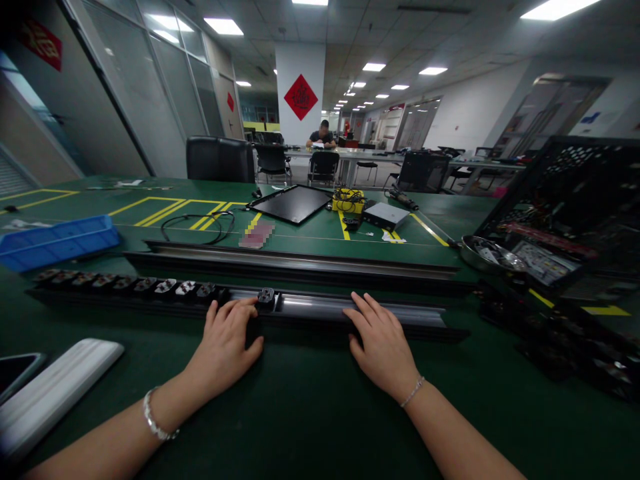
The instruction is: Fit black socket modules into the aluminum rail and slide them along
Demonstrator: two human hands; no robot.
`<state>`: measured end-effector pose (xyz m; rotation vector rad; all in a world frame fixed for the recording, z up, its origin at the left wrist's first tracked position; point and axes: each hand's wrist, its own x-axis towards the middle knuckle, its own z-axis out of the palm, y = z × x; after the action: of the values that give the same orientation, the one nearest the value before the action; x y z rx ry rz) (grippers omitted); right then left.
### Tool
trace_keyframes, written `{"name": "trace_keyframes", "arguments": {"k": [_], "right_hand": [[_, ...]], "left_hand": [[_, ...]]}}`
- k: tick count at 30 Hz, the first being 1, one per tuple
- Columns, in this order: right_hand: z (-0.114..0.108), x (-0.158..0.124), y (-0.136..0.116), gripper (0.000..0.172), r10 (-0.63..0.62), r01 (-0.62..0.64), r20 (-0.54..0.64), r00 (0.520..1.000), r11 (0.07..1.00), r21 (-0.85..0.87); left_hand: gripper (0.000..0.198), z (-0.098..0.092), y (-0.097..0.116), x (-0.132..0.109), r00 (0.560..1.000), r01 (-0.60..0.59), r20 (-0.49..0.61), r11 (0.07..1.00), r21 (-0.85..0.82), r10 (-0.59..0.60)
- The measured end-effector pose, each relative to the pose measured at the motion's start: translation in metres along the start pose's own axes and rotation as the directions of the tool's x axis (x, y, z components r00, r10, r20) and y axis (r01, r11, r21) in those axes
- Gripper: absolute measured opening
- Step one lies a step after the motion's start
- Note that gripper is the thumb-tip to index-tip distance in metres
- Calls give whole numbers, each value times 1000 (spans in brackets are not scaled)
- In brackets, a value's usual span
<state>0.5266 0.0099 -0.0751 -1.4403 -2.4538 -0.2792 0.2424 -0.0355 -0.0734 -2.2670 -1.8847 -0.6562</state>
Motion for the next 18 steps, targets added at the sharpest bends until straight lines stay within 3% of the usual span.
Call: {"name": "trace_keyframes", "arguments": {"k": [18], "right_hand": [[0, 0, 0, 40, -2, 2, -6, 1000, 1000, -3]], "left_hand": [[23, -4, 2, 2, 999, 0, 34, 1000, -20, 1]]}}
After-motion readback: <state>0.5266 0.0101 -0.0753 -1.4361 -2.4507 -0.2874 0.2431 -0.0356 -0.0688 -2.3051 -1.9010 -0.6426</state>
